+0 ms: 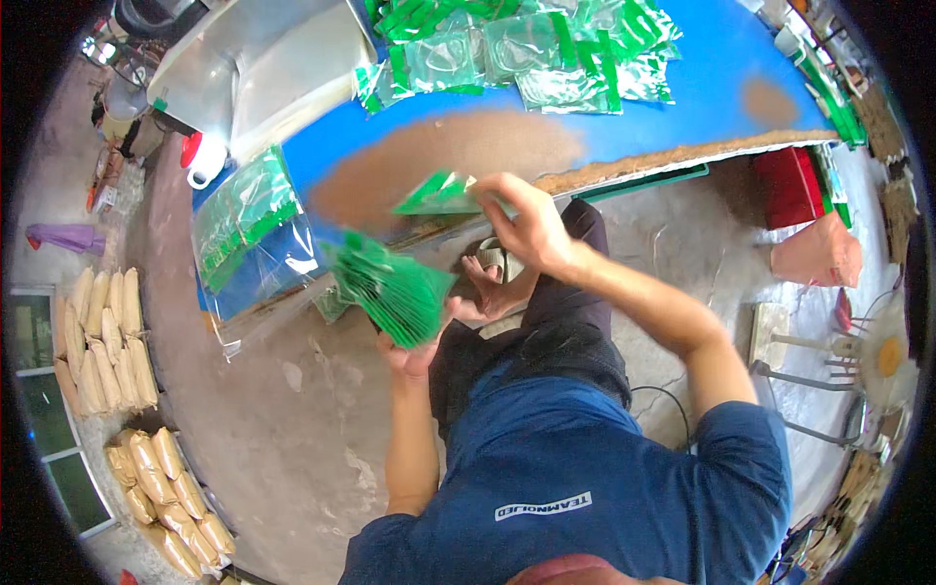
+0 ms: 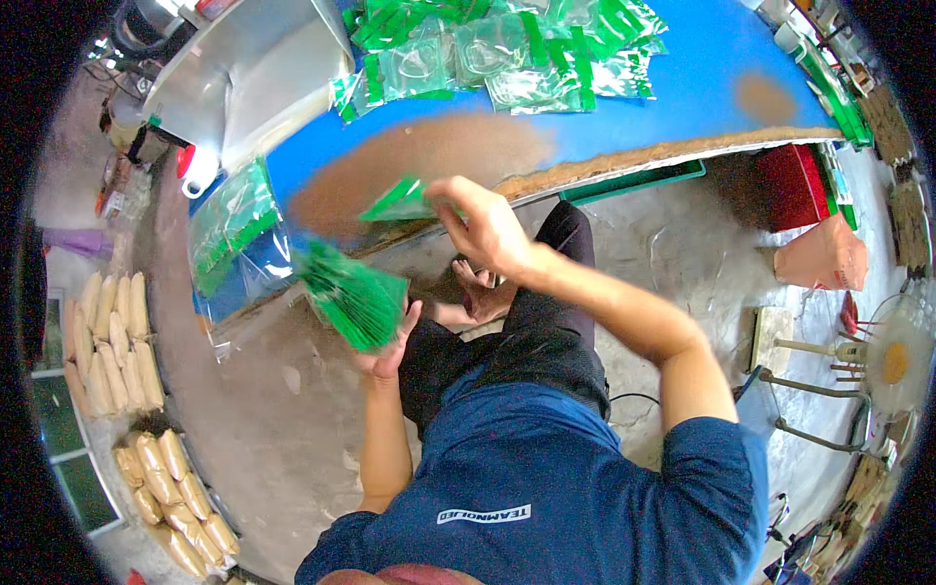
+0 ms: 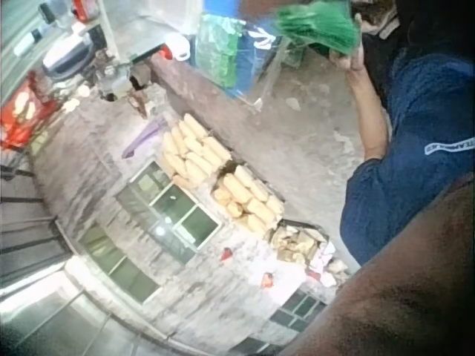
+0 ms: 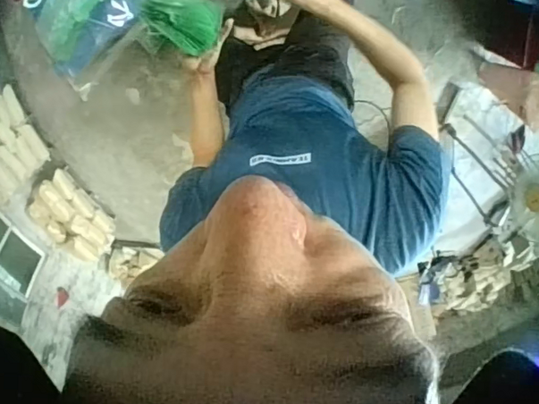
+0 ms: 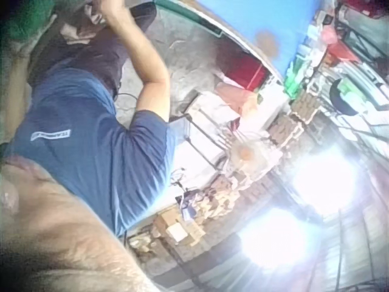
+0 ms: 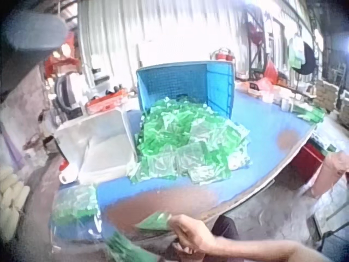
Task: The person is sorting small green plastic packets and placing them into larger clear plastic bags on a workbench.
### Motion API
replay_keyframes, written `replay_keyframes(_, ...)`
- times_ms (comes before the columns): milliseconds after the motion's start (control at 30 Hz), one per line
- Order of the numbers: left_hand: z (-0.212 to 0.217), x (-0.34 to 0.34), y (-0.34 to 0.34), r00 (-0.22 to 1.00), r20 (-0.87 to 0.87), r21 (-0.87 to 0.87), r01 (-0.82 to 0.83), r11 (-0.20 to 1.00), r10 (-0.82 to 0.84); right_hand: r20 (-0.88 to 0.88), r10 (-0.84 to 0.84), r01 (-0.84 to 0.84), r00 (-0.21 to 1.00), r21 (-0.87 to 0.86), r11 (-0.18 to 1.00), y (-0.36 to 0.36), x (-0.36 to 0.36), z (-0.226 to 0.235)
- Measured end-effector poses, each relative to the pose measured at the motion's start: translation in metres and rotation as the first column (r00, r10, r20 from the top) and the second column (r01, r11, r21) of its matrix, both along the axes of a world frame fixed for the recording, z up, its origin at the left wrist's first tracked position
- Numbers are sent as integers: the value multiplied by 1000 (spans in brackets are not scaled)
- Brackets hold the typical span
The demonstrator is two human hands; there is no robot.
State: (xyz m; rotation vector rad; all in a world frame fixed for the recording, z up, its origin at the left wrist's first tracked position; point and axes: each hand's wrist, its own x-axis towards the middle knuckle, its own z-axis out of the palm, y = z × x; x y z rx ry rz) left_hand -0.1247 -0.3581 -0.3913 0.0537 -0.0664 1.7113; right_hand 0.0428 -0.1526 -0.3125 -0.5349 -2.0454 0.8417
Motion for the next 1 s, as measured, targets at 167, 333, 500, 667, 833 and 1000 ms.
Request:
replay_keyframes(167, 28, 18, 35, 957, -288, -165, -94, 982, 44, -127, 140, -186, 982, -788, 587, -26, -20, 32)
replay_keyframes(333, -6, -1, 0, 933, -336, -370, -256, 893, 128, 75, -663, 587, 745, 399, 705, 145, -32, 23)
replay_keyframes(500, 35, 4, -23, 925, -369, -310, -212, 927, 88, 498, -453, 146, 739, 539, 830, 109, -23, -30)
replay_keyframes(667, -6, -11, 2, 887, -456, -291, -223, 930, 70, 186, 372, -407, 909, 207, 890, 22, -14, 5)
replay_keyframes(833, 5, 3, 21, 910, -415, -411, -185, 893, -2, 313, -608, 446, 729, 457, 770, 108, -5, 1)
replay_keyframes(1000, -3, 1, 9, 965, -262, -304, -55, 951, -29, 398, -104, -40, 911, 338, 940, 42, 16, -5)
